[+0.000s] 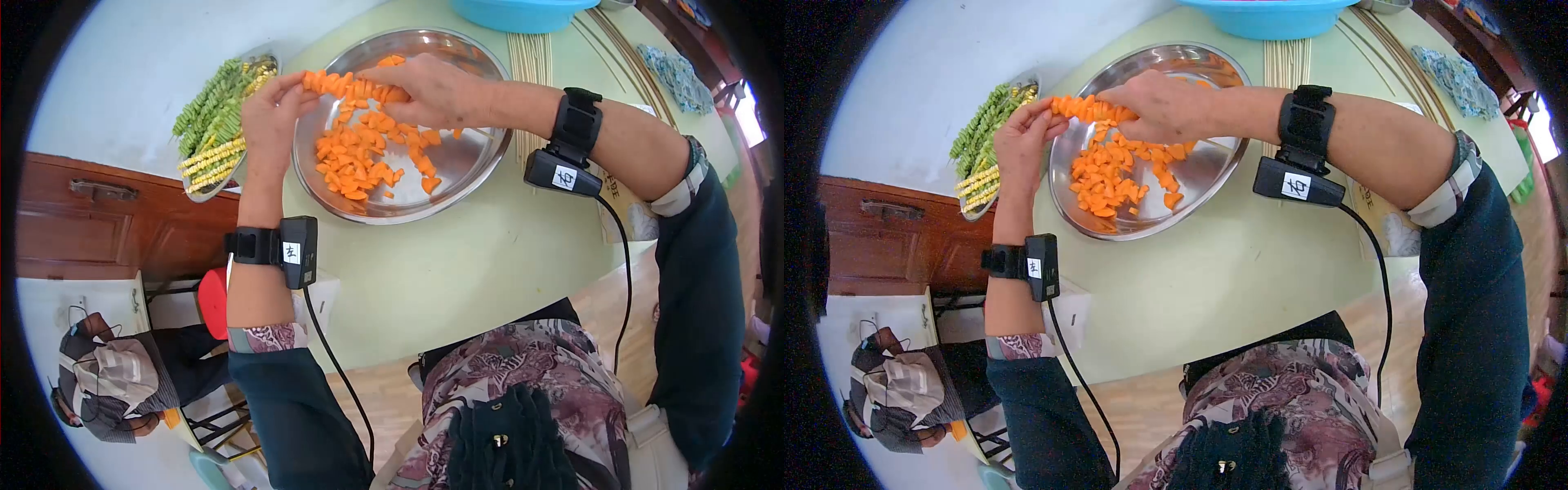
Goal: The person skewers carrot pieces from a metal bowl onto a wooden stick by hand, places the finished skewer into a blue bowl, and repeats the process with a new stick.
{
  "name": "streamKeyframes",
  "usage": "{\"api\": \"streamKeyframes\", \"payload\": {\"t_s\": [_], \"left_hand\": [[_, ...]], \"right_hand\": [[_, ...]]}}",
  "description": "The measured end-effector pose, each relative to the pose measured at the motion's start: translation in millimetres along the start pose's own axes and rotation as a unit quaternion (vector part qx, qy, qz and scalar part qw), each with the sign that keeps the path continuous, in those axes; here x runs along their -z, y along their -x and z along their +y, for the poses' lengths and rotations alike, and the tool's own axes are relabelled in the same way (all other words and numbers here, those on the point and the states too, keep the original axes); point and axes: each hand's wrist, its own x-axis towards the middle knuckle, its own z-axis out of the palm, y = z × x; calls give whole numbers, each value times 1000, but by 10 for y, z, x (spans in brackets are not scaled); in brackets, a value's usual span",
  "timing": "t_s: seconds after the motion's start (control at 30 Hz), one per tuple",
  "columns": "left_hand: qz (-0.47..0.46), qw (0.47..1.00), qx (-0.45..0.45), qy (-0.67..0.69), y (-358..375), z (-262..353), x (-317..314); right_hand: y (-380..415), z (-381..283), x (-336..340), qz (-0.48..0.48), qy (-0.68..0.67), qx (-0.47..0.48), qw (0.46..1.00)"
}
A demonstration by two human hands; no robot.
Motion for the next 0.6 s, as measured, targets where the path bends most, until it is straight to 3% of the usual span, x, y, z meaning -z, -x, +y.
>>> {"api": "streamKeyframes", "payload": {"t_s": [0.33, 0.4, 0.43, 0.5, 0.53, 0.6], "left_hand": [[-11, 998, 7, -57, 9, 29, 38], [-34, 993, 21, -110, 5, 16, 43], [-36, 993, 21, -108, 16, 6, 26], [-153, 967, 54, -197, 53, -16, -13], [-155, 967, 54, -195, 85, -45, -43], [-282, 905, -84, -307, 176, -58, -149]], "right_hand": [[-67, 189, 17, 18, 43, 27, 999], [-82, 155, 105, -9, -18, -79, 997], [-89, 134, 144, -10, -17, -82, 996], [-96, 112, 197, -6, -124, -178, 976], [-90, 126, 193, -7, -122, -181, 976], [-97, 158, 180, -1, -106, -172, 979]]}}
